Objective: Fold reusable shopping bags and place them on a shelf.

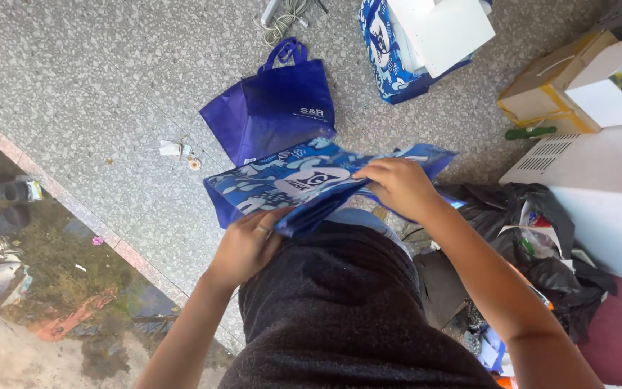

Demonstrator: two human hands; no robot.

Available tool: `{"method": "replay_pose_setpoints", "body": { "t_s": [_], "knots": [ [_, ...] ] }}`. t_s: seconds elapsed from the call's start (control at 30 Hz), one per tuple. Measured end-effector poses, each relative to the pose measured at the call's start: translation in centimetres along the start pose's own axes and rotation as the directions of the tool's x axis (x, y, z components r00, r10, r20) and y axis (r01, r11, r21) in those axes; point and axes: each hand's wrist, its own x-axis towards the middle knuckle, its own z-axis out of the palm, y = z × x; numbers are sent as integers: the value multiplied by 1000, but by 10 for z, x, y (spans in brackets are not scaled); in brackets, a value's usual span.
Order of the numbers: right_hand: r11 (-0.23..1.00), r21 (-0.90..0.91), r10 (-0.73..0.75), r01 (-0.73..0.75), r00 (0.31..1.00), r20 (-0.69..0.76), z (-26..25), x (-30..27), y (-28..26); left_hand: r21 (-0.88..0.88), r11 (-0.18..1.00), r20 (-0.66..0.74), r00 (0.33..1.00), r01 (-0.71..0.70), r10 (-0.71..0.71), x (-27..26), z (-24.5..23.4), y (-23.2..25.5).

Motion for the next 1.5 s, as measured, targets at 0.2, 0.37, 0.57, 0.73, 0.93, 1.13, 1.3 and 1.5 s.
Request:
{"method": "replay_pose_setpoints", "body": {
  "t_s": [0.2,0.37,0.57,0.73,0.93,1.13,1.3,1.5],
  "knots": [
    [973,-88,-228,214,951,-207,-27,-10,-59,54,983,9,985,-174,174,49,14,15],
    [962,188,-77,197,860,-505,-65,-54,-11,317,948,91,996,-32,3,58,-60,-8],
    [863,437,143,252,709,-691,-114,-116,10,480,862,210,933,163,-294,39,-82,-29],
    [903,391,207,177,617,-759,-118,-173,49,327,937,358,901,126,-246,28,-56,-21],
    [961,241,259,-137,752,-607,-106,-268,104,-13,849,678,629,528,-381,0,-35,-53],
    [850,505,484,-149,597,-639,-75,-278,104,-162,850,662,694,501,-283,1,-17,-78],
    [865,498,440,64,382,-813,-91,-194,47,-202,961,381,919,191,-103,34,6,-102],
    [813,560,515,160,251,-820,-86,-237,105,-217,967,284,956,132,-67,88,19,-132]
  ]
}}
